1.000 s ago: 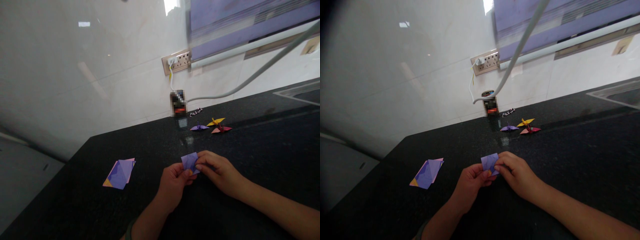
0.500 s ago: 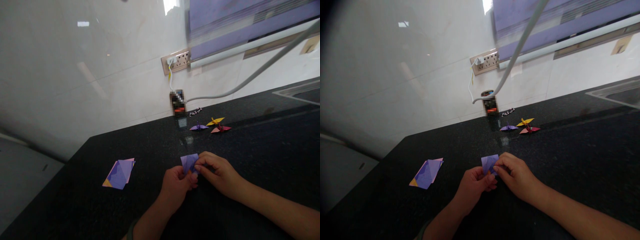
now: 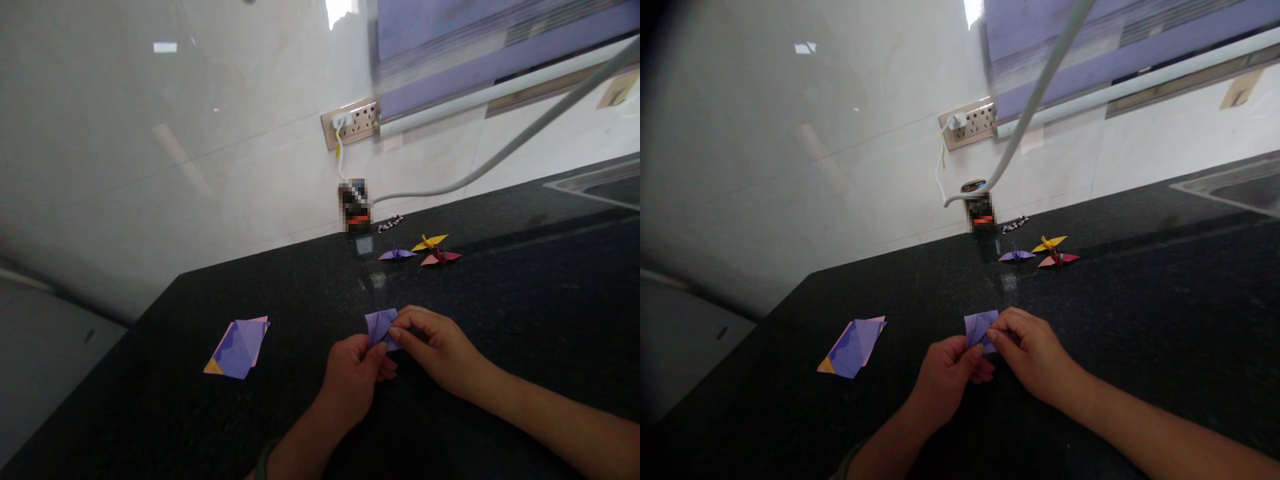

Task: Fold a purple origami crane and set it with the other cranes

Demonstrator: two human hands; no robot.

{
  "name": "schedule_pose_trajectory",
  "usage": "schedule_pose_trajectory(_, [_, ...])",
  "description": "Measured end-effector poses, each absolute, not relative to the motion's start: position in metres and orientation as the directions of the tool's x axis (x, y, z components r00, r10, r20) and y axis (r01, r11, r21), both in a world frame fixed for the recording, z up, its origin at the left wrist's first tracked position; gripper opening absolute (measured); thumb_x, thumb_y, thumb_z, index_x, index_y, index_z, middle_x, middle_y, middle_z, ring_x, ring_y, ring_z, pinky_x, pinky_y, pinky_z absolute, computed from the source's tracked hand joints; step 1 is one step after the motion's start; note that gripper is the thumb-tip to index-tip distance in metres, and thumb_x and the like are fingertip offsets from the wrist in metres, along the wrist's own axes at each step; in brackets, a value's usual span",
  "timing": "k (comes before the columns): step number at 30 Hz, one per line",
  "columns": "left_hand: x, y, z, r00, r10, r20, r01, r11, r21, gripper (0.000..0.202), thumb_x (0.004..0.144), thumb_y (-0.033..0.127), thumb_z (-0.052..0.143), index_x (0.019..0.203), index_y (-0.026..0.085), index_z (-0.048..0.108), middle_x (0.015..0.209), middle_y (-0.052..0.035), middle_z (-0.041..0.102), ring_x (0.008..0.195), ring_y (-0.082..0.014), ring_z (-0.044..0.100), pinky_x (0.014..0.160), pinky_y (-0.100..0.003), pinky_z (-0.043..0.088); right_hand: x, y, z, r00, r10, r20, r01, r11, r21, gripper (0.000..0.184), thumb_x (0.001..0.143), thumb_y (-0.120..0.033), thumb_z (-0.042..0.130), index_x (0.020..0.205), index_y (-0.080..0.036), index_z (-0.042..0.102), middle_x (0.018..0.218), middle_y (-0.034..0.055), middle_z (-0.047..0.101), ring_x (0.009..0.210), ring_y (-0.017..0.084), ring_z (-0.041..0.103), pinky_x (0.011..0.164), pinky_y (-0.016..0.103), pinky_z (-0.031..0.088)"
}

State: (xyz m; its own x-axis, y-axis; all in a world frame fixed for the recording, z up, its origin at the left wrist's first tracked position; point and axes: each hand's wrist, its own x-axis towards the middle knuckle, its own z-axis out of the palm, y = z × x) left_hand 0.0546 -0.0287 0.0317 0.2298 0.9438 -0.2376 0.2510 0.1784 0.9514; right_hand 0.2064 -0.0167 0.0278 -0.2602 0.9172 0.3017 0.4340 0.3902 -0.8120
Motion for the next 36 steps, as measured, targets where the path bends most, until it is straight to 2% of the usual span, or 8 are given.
schedule_pose_trajectory(7, [0.046, -0.022, 0.029, 0.279, 0.937, -0.209, 0.315, 0.116, 0.942, 0.029, 0.079, 0.037, 0.042, 0.066, 0.014, 0.054, 0.056, -0.0035, 0.059, 0.049, -0.0129, 0.055, 0.049, -0.023, 0.042, 0.211, -0.016, 0.026, -0.279, 0.92, 0.275, 0.449, 0.378, -0.81, 0.009, 0.078, -0.019, 0.048, 0.081, -0.018, 0.056, 0.075, 0.0033, 0.057, 0.067, 0.014, 0.053, 0.059, 0.026, 0.044])
schedule_pose_trajectory(12, [0.031, -0.02, 0.032, 0.443, 0.882, -0.16, 0.506, -0.098, 0.857, 0.028, 0.079, 0.033, 0.041, 0.063, 0.016, 0.056, 0.057, -0.0016, 0.057, 0.053, -0.0128, 0.052, 0.05, -0.022, 0.037, 0.216, -0.017, 0.03, -0.371, 0.895, 0.249, 0.412, 0.399, -0.819, 0.067, 0.069, -0.015, 0.056, 0.128, -0.024, 0.026, 0.106, 0.0071, 0.053, 0.077, 0.015, 0.055, 0.062, 0.026, 0.046])
schedule_pose_trajectory(14, [0.029, -0.02, 0.037, 0.473, 0.877, -0.089, 0.561, -0.222, 0.798, 0.024, 0.078, 0.03, 0.044, 0.064, 0.017, 0.058, 0.06, -0.0016, 0.058, 0.056, -0.0132, 0.051, 0.052, -0.022, 0.035, 0.216, -0.018, 0.031, -0.47, 0.87, 0.151, 0.408, 0.366, -0.837, 0.056, 0.07, -0.015, 0.055, 0.123, -0.024, 0.038, 0.094, 0.0037, 0.059, 0.071, 0.013, 0.055, 0.062, 0.024, 0.045])
schedule_pose_trajectory(16, [0.029, -0.021, 0.041, 0.474, 0.88, -0.015, 0.583, -0.301, 0.755, 0.021, 0.075, 0.03, 0.048, 0.063, 0.018, 0.06, 0.06, -0.0011, 0.057, 0.058, -0.0134, 0.05, 0.053, -0.022, 0.033, 0.214, -0.02, 0.03, -0.52, 0.853, 0.046, 0.403, 0.292, -0.867, 0.029, 0.071, -0.017, 0.055, 0.1, -0.021, 0.057, 0.081, 0.0011, 0.061, 0.066, 0.012, 0.054, 0.057, 0.022, 0.043])
schedule_pose_trajectory(18, [0.031, -0.021, 0.043, 0.409, 0.912, 0.038, 0.562, -0.284, 0.777, 0.019, 0.073, 0.032, 0.053, 0.064, 0.018, 0.061, 0.06, -0.001, 0.056, 0.059, -0.0137, 0.049, 0.054, -0.022, 0.033, 0.21, -0.021, 0.026, -0.528, 0.846, -0.075, 0.371, 0.15, -0.917, 0.008, 0.072, -0.022, 0.056, 0.075, -0.017, 0.061, 0.064, -0.0015, 0.057, 0.055, 0.01, 0.05, 0.047, 0.018, 0.037])
schedule_pose_trajectory(23, [0.035, -0.02, 0.041, 0.261, 0.961, -0.093, 0.233, 0.03, 0.972, 0.022, 0.07, 0.036, 0.057, 0.068, 0.014, 0.061, 0.061, -0.0016, 0.057, 0.056, -0.0122, 0.048, 0.052, -0.022, 0.036, 0.2, -0.026, 0.021, -0.537, 0.813, -0.225, 0.122, -0.189, -0.974, 0.018, 0.073, -0.03, 0.056, 0.065, -0.014, 0.051, 0.051, -0.0058, 0.043, 0.044, 0.006, 0.04, 0.042, 0.017, 0.033])
schedule_pose_trajectory(30, [0.038, -0.022, 0.04, 0.321, 0.927, -0.193, -0.003, 0.204, 0.979, 0.024, 0.07, 0.034, 0.058, 0.078, 0.012, 0.064, 0.068, -0.0044, 0.061, 0.061, -0.0129, 0.052, 0.06, -0.025, 0.04, 0.198, -0.026, 0.025, -0.492, 0.847, -0.199, 0.092, -0.177, -0.98, 0.02, 0.072, -0.033, 0.056, 0.066, -0.015, 0.052, 0.054, -0.0047, 0.045, 0.045, 0.006, 0.041, 0.042, 0.017, 0.032])
schedule_pose_trajectory(36, [0.041, -0.023, 0.036, 0.274, 0.948, -0.164, -0.035, 0.18, 0.983, 0.018, 0.067, 0.027, 0.063, 0.077, 0.012, 0.066, 0.067, -0.0032, 0.061, 0.062, -0.0122, 0.052, 0.06, -0.023, 0.039, 0.197, -0.026, 0.023, -0.485, 0.854, -0.189, 0.097, -0.162, -0.982, 0.018, 0.072, -0.032, 0.056, 0.069, -0.015, 0.054, 0.054, -0.0048, 0.046, 0.045, 0.006, 0.041, 0.041, 0.017, 0.033])
